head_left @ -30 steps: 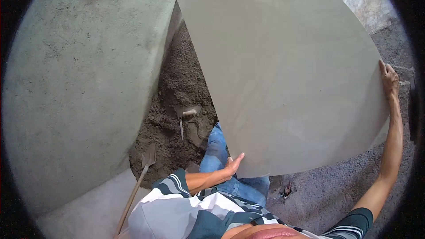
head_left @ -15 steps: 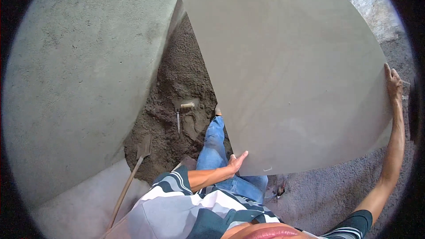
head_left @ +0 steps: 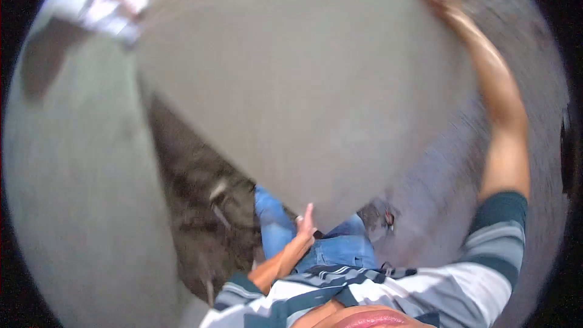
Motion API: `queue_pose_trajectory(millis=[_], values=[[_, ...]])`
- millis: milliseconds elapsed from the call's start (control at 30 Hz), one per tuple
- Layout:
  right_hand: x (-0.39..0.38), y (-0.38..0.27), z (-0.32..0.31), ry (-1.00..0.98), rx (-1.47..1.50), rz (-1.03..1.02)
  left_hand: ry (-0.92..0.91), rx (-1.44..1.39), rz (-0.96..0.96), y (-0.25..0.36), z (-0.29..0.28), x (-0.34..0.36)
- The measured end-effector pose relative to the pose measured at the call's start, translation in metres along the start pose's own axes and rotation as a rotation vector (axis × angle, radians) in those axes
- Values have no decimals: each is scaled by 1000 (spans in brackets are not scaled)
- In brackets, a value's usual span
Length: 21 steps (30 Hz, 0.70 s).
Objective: Positioning and laying a large ceramic tile onto a prepared mortar bed on a concrete floor.
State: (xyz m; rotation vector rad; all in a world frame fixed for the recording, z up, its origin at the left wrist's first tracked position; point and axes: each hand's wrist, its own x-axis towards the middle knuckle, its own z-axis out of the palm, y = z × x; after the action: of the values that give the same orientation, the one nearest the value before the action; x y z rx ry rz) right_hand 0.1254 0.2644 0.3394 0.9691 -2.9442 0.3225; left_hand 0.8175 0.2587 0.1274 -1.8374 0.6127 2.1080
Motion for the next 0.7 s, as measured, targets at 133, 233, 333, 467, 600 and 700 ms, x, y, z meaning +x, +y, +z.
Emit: queue_pose_trajectory(millis=[133, 233, 333, 467, 600, 700], values=[[-71, -123, -66, -163, 108, -70, 63, -76, -56, 11, 9, -10], [-50, -77, -55, -82, -217, -204, -60, -35, -97, -3, 14, 1], [-33, -73, -37, 65, -420, -187, -109, 13, -97, 10, 18, -17], [-43, -95, -40, 40, -312, -82, -133, -46, -101, 9, 11, -19], [-43, -94, -42, -18, -280, 13, -122, -81, -120, 7, 9, -14], [-43, -91, -42, 13, -264, 16, -40, -120, -121, 3, 10, -8]])
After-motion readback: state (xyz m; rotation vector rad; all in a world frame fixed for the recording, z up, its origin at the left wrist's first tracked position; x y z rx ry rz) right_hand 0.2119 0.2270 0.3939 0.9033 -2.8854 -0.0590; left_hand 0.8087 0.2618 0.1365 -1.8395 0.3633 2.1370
